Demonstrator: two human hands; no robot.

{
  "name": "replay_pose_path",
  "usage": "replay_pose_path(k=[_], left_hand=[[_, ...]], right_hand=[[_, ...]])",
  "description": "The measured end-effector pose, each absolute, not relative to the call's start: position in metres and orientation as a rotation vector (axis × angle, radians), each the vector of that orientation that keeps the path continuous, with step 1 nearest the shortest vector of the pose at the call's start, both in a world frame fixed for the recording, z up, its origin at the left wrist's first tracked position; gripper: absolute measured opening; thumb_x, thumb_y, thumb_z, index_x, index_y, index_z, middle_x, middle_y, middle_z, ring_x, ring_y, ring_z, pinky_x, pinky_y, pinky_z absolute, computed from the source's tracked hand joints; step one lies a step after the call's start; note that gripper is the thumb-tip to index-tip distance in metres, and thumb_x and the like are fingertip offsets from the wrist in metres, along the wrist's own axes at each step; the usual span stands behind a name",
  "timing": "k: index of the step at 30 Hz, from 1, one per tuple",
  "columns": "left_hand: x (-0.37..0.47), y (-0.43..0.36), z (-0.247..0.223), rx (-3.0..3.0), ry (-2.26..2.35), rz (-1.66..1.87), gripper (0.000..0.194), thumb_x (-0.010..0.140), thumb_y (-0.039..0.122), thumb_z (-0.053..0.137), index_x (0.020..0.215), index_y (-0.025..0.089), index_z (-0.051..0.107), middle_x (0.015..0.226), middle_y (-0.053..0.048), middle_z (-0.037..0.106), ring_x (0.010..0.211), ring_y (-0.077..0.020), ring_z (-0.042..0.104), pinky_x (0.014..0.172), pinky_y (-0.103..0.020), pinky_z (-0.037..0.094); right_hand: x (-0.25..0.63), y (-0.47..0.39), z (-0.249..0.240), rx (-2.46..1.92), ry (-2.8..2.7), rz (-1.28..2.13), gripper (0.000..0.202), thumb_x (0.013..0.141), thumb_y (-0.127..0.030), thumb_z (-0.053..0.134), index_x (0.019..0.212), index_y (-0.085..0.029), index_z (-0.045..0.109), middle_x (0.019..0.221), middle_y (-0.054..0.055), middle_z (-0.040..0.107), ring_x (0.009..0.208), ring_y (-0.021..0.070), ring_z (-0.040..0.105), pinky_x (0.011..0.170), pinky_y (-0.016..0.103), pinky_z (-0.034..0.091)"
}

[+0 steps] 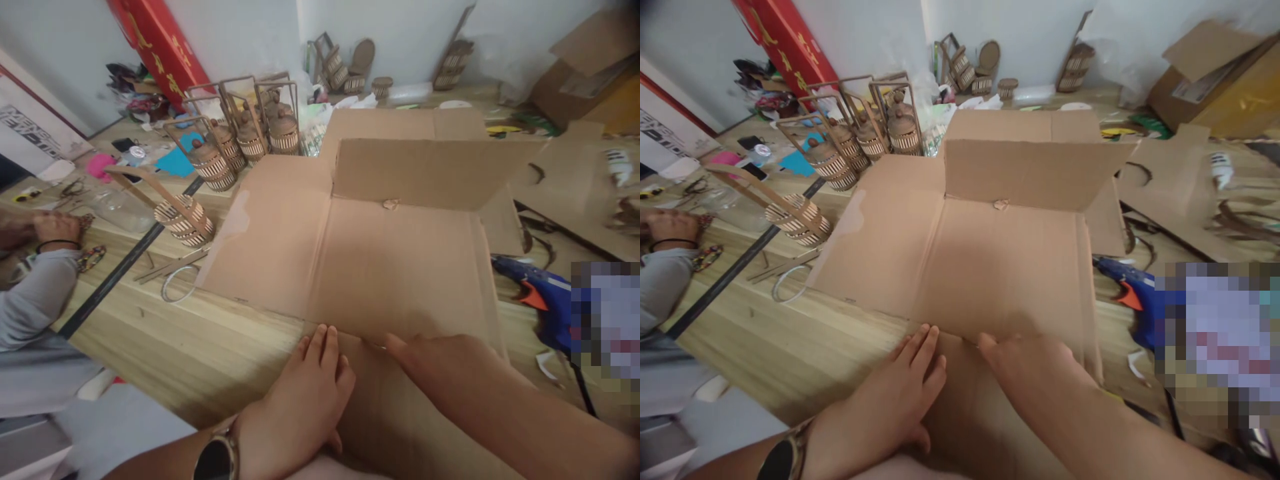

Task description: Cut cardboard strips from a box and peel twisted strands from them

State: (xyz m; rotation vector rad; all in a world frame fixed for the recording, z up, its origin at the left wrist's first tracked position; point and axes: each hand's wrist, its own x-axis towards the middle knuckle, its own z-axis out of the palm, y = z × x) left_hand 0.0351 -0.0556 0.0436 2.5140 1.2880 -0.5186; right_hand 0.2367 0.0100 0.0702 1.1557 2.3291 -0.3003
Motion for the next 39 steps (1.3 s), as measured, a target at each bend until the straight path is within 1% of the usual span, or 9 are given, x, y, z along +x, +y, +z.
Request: replay_pose_path(k=[3, 8, 13, 17, 20, 25, 27, 33, 39], left_hand=[[0.034, -0.057, 0.043, 2.515, 1.289, -0.512, 0.102, 0.063, 0.062, 0.085, 0.143, 0.01, 0.051, 0.155, -0.034, 0.032, 0.145, -0.0442, 0.036, 0.109, -0.055, 0.044], [0.035, -0.055, 0.047, 2.504, 1.258, -0.556, 0.101, 0.066, 0.062, 0.083, 0.144, 0.007, 0.05, 0.154, -0.036, 0.029, 0.144, -0.0458, 0.035, 0.11, -0.056, 0.044], [0.038, -0.047, 0.058, 2.473, 1.227, -0.647, 0.101, 0.068, 0.064, 0.081, 0.145, 0.007, 0.049, 0.154, -0.036, 0.029, 0.144, -0.0453, 0.034, 0.111, -0.057, 0.042], [0.044, -0.046, 0.063, 2.533, 1.211, -0.646, 0.104, 0.066, 0.065, 0.082, 0.145, 0.005, 0.049, 0.153, -0.034, 0.036, 0.142, -0.0468, 0.039, 0.113, -0.058, 0.04], [0.051, -0.047, 0.062, 2.642, 1.123, -0.549, 0.109, 0.069, 0.067, 0.079, 0.148, 0.002, 0.043, 0.153, -0.032, 0.037, 0.141, -0.0457, 0.041, 0.113, -0.055, 0.041], [0.064, -0.05, 0.057, 2.755, 1.102, -0.53, 0.112, 0.07, 0.068, 0.077, 0.147, -0.005, 0.042, 0.149, -0.037, 0.039, 0.138, -0.0447, 0.046, 0.109, -0.051, 0.046], [0.066, -0.052, 0.053, 2.781, 1.088, -0.553, 0.113, 0.069, 0.069, 0.078, 0.146, -0.007, 0.043, 0.148, -0.038, 0.039, 0.137, -0.045, 0.047, 0.108, -0.05, 0.047], [0.066, -0.056, 0.04, 2.766, 1.148, -0.539, 0.118, 0.064, 0.072, 0.079, 0.148, -0.003, 0.042, 0.149, -0.038, 0.037, 0.137, -0.0468, 0.046, 0.109, -0.056, 0.045], [0.068, -0.053, 0.044, 2.671, 1.122, -0.648, 0.116, 0.067, 0.069, 0.079, 0.151, 0.0, 0.039, 0.15, -0.038, 0.033, 0.139, -0.0476, 0.043, 0.109, -0.059, 0.045]], right_hand=[[0.236, 0.012, 0.08, 1.103, 2.241, -0.246, 0.056, 0.081, 0.007, 0.047, 0.123, -0.026, 0.065, 0.083, 0.01, 0.076, 0.076, 0.028, 0.076, 0.051, 0.029, 0.052], [0.24, 0.009, 0.09, 1.108, 2.138, -0.2, 0.06, 0.082, 0.008, 0.043, 0.125, -0.028, 0.064, 0.087, 0.011, 0.076, 0.079, 0.0262, 0.076, 0.052, 0.025, 0.048], [0.251, 0.006, 0.088, 1.154, 2.154, -0.185, 0.062, 0.082, 0.009, 0.04, 0.122, -0.031, 0.066, 0.087, 0.009, 0.077, 0.079, 0.0271, 0.076, 0.056, 0.029, 0.052], [0.255, 0.01, 0.084, 1.101, 2.226, -0.199, 0.054, 0.086, 0.004, 0.046, 0.123, -0.029, 0.066, 0.085, 0.009, 0.077, 0.081, 0.0287, 0.076, 0.058, 0.032, 0.053], [0.258, 0.012, 0.08, 1.07, 2.283, -0.189, 0.046, 0.088, 0.0, 0.048, 0.122, -0.026, 0.067, 0.084, 0.01, 0.077, 0.08, 0.0304, 0.076, 0.058, 0.033, 0.052], [0.258, 0.01, 0.075, 1.083, 2.332, -0.146, 0.043, 0.086, 0.002, 0.046, 0.114, -0.023, 0.067, 0.091, 0.013, 0.077, 0.079, 0.0295, 0.076, 0.058, 0.033, 0.054], [0.257, 0.011, 0.075, 1.087, 2.303, -0.172, 0.042, 0.085, 0.002, 0.048, 0.112, -0.024, 0.067, 0.088, 0.011, 0.076, 0.079, 0.0289, 0.076, 0.057, 0.032, 0.054], [0.257, 0.014, 0.077, 1.064, 2.317, -0.198, 0.044, 0.078, 0.006, 0.052, 0.108, -0.023, 0.067, 0.077, 0.007, 0.075, 0.071, 0.0299, 0.076, 0.049, 0.031, 0.052], [0.268, 0.009, 0.074, 1.05, 2.31, -0.144, 0.04, 0.079, 0.005, 0.051, 0.101, -0.025, 0.064, 0.075, 0.003, 0.074, 0.069, 0.0261, 0.075, 0.047, 0.027, 0.046]])
